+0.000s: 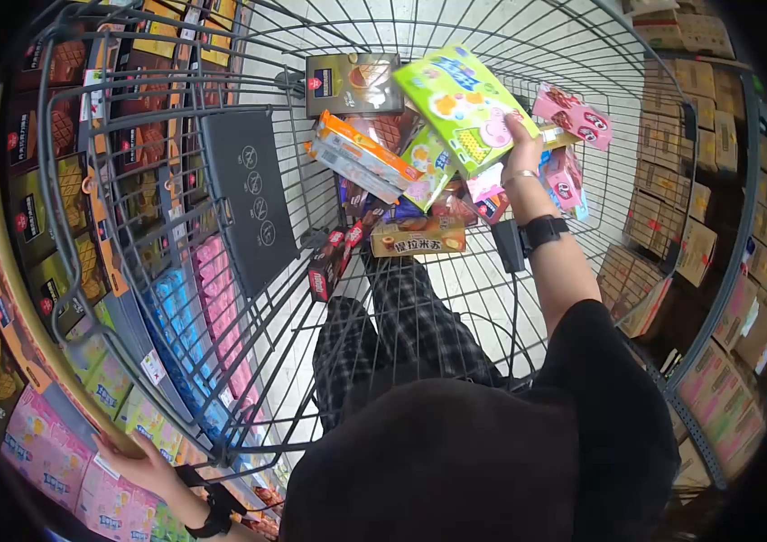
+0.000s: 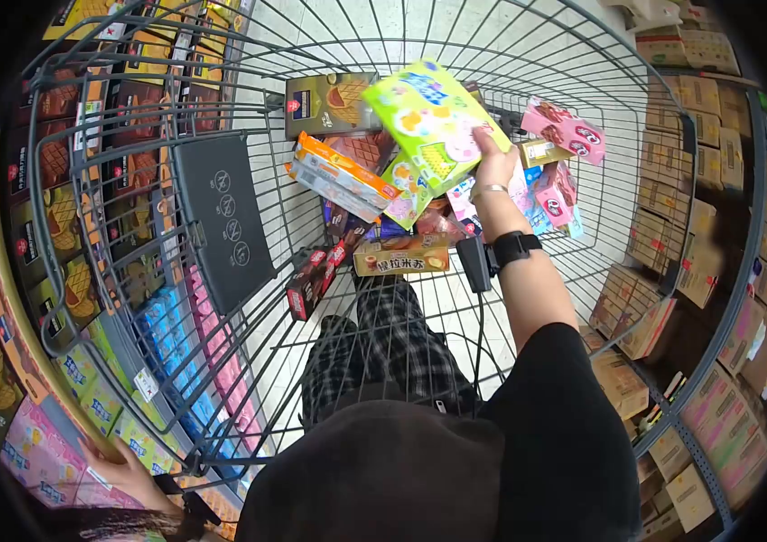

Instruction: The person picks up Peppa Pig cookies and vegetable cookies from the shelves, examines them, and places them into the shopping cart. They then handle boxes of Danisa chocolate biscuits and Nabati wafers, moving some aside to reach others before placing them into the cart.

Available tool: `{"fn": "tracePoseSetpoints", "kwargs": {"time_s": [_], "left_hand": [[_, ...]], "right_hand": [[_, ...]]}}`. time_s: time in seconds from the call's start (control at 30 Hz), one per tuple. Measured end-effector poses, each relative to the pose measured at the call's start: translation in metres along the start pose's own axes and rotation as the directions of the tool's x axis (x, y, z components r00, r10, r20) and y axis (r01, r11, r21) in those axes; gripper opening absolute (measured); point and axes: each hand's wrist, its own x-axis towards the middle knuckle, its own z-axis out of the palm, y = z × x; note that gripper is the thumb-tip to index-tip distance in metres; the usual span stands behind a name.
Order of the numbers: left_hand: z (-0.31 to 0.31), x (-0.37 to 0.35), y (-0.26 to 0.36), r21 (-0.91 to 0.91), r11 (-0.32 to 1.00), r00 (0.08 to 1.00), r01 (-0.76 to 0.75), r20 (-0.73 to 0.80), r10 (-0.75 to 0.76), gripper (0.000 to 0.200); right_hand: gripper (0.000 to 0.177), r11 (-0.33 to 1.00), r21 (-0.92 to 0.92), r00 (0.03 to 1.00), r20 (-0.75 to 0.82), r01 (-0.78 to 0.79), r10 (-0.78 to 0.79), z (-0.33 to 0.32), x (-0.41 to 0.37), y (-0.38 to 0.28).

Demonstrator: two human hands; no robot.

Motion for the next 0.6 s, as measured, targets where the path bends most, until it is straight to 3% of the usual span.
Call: {"fn": "tracePoseSetpoints", "kwargs": {"time_s": [0.03,0.1,0.13,0.17,0.2,0.23,0.27,0.3,0.37,0.47,0.57,0.6], "left_hand": [[-0.003,0.002,0.003,0.092,0.991,0.992,-0.098,-0.072,0.105,0.057],[-0.006,0.003,0.01,0.292,0.922,0.926,-0.255,-0.2,0.32,0.06],[-0.016,0.002,0.024,0.215,0.949,0.94,-0.229,-0.206,0.273,0.067],[-0.026,0.009,0.048,0.156,0.923,0.901,-0.352,-0.212,0.379,0.07],[-0.036,0.015,0.075,0.097,0.877,0.85,-0.47,-0.218,0.479,0.073],[-0.045,0.014,0.095,0.036,0.814,0.789,-0.58,-0.224,0.572,0.077],[-0.048,0.006,0.104,0.027,0.845,0.845,-0.533,-0.029,0.534,0.088],[-0.049,0.008,0.122,-0.011,0.754,0.754,-0.657,0.01,0.657,0.093],[-0.047,0.01,0.137,0.06,0.697,0.696,-0.715,0.16,0.7,0.098],[-0.042,0.008,0.132,0.003,0.801,0.8,-0.599,-0.036,0.598,0.081],[-0.049,0.019,0.145,-0.322,0.747,0.793,-0.582,-0.018,0.61,0.07],[-0.054,0.024,0.144,-0.284,0.696,0.737,-0.66,-0.062,0.673,0.062]], "right_hand": [[0.044,0.994,0.063,0.982,0.172,-0.088,0.077,0.01,-0.017,-0.017],[0.034,0.914,-0.019,0.821,0.434,-0.404,0.372,0.029,-0.067,-0.037],[0.033,0.859,-0.116,0.706,0.521,-0.499,0.48,0.041,-0.098,-0.048],[0.034,0.794,-0.253,0.552,0.604,-0.552,0.576,0.055,-0.125,-0.049],[0.034,0.664,-0.252,0.335,0.706,-0.704,0.624,0.07,-0.159,-0.053],[0.035,0.663,-0.375,0.309,0.666,-0.648,0.679,0.085,-0.195,-0.074],[0.035,0.608,-0.417,0.174,0.711,-0.676,0.681,0.096,-0.219,-0.069],[0.036,0.544,-0.444,0.066,0.729,-0.712,0.682,0.103,-0.238,-0.06],[0.034,0.539,-0.407,0.025,0.781,-0.738,0.624,0.109,-0.247,-0.06],[0.034,0.623,-0.414,0.055,0.804,-0.663,0.593,0.107,-0.247,-0.09],[0.036,0.566,-0.437,0.008,0.787,-0.7,0.618,0.094,-0.258,-0.094],[0.043,0.581,-0.451,0.009,0.785,-0.677,0.62,0.09,-0.258,-0.097]]}}
